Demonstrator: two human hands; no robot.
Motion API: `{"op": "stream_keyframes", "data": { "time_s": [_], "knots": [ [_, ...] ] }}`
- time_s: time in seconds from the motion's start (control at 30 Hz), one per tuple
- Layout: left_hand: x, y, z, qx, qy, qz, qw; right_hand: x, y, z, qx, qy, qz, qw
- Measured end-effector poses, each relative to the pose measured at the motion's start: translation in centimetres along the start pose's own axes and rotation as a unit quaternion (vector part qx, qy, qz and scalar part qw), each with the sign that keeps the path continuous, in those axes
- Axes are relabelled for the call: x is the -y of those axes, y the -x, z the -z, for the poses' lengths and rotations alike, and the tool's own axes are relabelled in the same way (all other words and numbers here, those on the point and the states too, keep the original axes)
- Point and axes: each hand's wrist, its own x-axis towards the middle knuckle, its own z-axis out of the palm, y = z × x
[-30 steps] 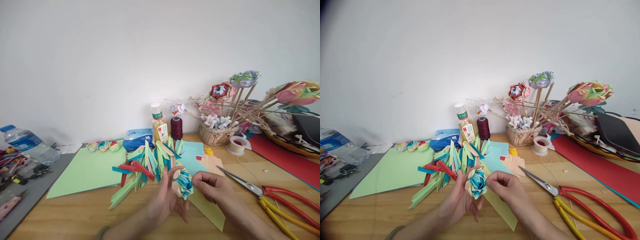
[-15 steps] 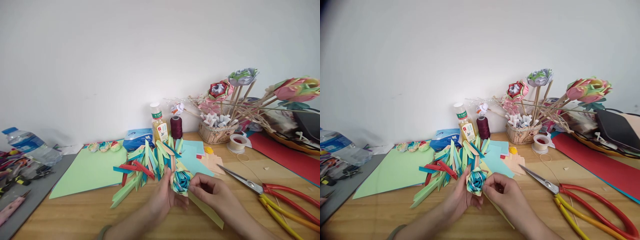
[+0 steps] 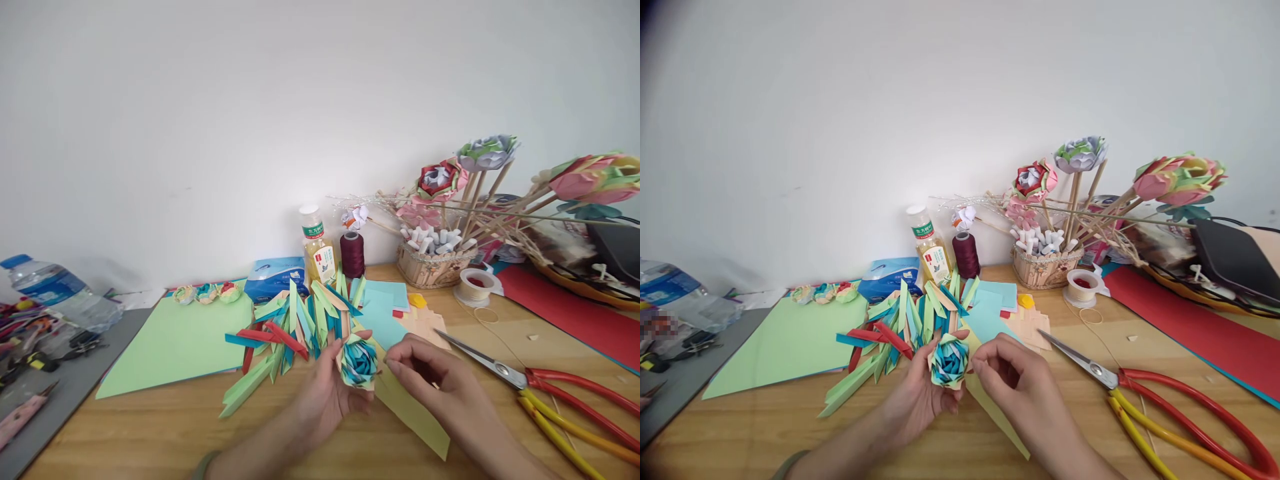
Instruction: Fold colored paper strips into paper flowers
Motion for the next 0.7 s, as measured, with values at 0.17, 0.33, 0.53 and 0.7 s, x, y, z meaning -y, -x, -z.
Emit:
{"op": "stream_keyframes", "data": {
  "time_s": [0.17,0.33,0.53,0.7],
  "knots": [
    [0.0,0.1,-0.1,0.002,-0.036,-0.003,0.999,-0.2,0.5,0.2,-0.036,0.088,0.115,0.989],
    [-0.1,0.2,-0.3,-0.007,-0.048,0.003,0.999,-0.5,0.6,0.1,-0.022,0.121,0.164,0.979],
    [0.4,0.1,-0.2,0.025,-0.068,-0.036,0.997,-0.8,0.5,-0.1,-0.035,0.167,0.21,0.963],
    [0.6,0.2,-0.3,0.024,-0.078,-0.06,0.995,-1.1,0.4,-0.1,-0.058,0.187,0.221,0.956]
  ]
}}
